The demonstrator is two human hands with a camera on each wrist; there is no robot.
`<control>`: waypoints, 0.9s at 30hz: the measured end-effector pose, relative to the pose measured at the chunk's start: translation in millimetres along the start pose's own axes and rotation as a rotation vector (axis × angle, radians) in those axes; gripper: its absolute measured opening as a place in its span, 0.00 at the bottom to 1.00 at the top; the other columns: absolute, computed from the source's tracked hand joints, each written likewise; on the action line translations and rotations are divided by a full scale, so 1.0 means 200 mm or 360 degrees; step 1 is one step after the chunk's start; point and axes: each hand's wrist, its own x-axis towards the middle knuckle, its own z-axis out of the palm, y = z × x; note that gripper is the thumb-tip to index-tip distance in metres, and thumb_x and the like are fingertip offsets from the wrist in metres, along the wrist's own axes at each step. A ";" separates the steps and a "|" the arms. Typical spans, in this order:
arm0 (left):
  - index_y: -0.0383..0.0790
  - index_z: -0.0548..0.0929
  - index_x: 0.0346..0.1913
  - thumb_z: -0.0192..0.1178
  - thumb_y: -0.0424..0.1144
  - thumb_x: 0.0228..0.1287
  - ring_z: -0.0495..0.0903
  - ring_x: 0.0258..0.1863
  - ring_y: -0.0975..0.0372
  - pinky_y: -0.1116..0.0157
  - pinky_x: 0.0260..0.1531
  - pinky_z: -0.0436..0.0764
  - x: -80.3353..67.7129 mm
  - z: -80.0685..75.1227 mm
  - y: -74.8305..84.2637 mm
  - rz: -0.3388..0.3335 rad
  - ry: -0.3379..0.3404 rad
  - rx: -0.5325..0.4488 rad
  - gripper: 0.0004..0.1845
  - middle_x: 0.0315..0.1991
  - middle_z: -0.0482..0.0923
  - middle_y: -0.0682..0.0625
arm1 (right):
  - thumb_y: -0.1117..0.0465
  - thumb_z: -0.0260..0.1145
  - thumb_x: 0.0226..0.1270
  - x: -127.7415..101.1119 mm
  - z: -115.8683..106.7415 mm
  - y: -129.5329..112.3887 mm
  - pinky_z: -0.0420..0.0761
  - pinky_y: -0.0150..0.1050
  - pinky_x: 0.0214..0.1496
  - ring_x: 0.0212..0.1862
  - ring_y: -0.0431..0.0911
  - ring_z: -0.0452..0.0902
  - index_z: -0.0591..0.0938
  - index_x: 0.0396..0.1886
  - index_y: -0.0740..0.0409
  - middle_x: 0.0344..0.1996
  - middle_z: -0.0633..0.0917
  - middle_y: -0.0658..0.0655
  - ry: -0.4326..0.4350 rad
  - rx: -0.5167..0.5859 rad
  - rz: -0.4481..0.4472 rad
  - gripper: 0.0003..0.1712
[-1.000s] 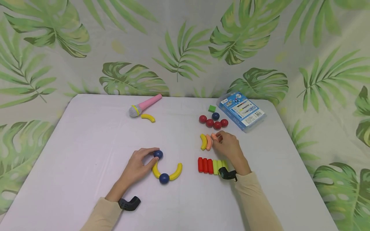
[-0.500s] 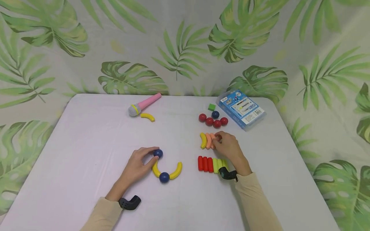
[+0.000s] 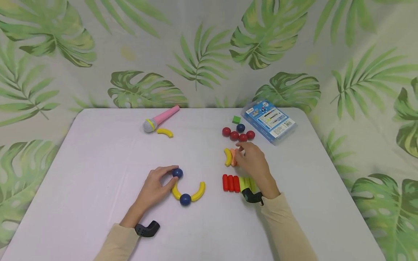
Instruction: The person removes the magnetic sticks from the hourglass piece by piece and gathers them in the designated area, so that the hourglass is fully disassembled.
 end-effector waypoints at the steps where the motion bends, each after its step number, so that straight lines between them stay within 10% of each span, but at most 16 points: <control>1: 0.44 0.85 0.61 0.69 0.38 0.68 0.82 0.52 0.58 0.56 0.53 0.72 0.00 0.00 0.00 -0.0004 -0.0003 -0.0007 0.20 0.51 0.87 0.50 | 0.59 0.67 0.73 0.00 0.00 -0.02 0.82 0.41 0.41 0.44 0.54 0.78 0.81 0.62 0.63 0.46 0.85 0.62 -0.0007 0.0016 -0.0022 0.22; 13: 0.44 0.85 0.61 0.70 0.38 0.67 0.82 0.51 0.58 0.57 0.51 0.72 0.01 0.00 0.00 0.0019 0.0018 0.0016 0.20 0.50 0.87 0.50 | 0.59 0.74 0.67 -0.16 0.15 -0.26 0.82 0.34 0.41 0.42 0.45 0.78 0.84 0.60 0.57 0.45 0.88 0.54 -0.0279 0.0162 -0.0606 0.22; 27: 0.43 0.84 0.61 0.69 0.39 0.68 0.82 0.52 0.55 0.51 0.59 0.74 0.01 -0.01 -0.01 -0.0006 -0.0001 0.0019 0.20 0.52 0.86 0.48 | 0.52 0.77 0.64 -0.38 0.32 -0.39 0.85 0.37 0.55 0.55 0.44 0.81 0.88 0.53 0.49 0.54 0.85 0.50 -0.0499 0.0019 -0.0631 0.19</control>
